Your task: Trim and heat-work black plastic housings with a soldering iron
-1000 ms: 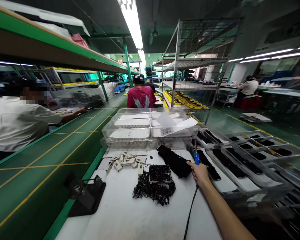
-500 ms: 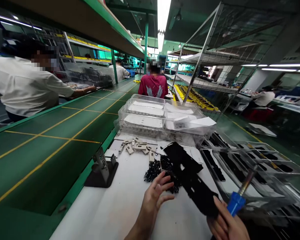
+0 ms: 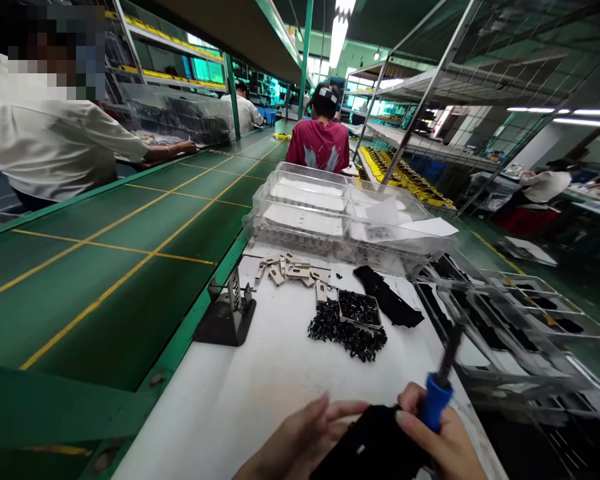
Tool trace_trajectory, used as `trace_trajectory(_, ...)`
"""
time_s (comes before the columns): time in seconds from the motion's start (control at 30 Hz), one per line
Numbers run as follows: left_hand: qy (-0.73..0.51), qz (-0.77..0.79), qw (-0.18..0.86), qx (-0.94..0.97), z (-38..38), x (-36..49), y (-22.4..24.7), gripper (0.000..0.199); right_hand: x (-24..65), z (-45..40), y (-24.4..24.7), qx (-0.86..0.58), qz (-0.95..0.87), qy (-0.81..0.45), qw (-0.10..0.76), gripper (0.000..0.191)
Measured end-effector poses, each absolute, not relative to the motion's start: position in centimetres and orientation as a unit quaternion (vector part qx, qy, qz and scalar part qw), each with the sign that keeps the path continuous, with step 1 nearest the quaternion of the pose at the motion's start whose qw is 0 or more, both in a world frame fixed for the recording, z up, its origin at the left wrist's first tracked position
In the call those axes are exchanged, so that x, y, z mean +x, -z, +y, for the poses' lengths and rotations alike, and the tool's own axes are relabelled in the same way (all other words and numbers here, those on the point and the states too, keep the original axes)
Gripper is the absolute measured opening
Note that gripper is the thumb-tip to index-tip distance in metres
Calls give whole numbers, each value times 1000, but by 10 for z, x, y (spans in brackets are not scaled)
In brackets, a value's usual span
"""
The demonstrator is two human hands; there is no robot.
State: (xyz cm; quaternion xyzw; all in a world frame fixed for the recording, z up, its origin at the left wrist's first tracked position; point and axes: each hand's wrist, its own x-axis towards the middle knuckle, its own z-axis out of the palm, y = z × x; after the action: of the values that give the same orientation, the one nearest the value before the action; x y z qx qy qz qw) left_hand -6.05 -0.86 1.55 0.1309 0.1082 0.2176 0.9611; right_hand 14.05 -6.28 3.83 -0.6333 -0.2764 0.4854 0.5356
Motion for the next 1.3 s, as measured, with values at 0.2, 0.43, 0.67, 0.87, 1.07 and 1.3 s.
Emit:
trace_trajectory(0.2,-204,164,949,174,-24,-58,-3,38,134,-36,-8,-672,-292,-473,490,47)
trace_trajectory(0.43,-201,214,955,30,-1,-105,3,56,193,-42,0,-721,-266,-386,510,68)
trace_trajectory(0.67,-277,322,902,74,18,-92,-3,61,169,-16,24,-779,-367,-311,403,47)
trace_trajectory(0.87,-326,386,856,109,11,-70,4,62,147,11,30,-766,-419,-299,386,33)
trace_trajectory(1.07,-362,357,856,97,6,-71,5,63,129,35,26,-733,-483,-285,385,27)
trace_trajectory(1.3,-355,343,865,83,10,-72,8,64,121,51,37,-733,-514,-266,359,21)
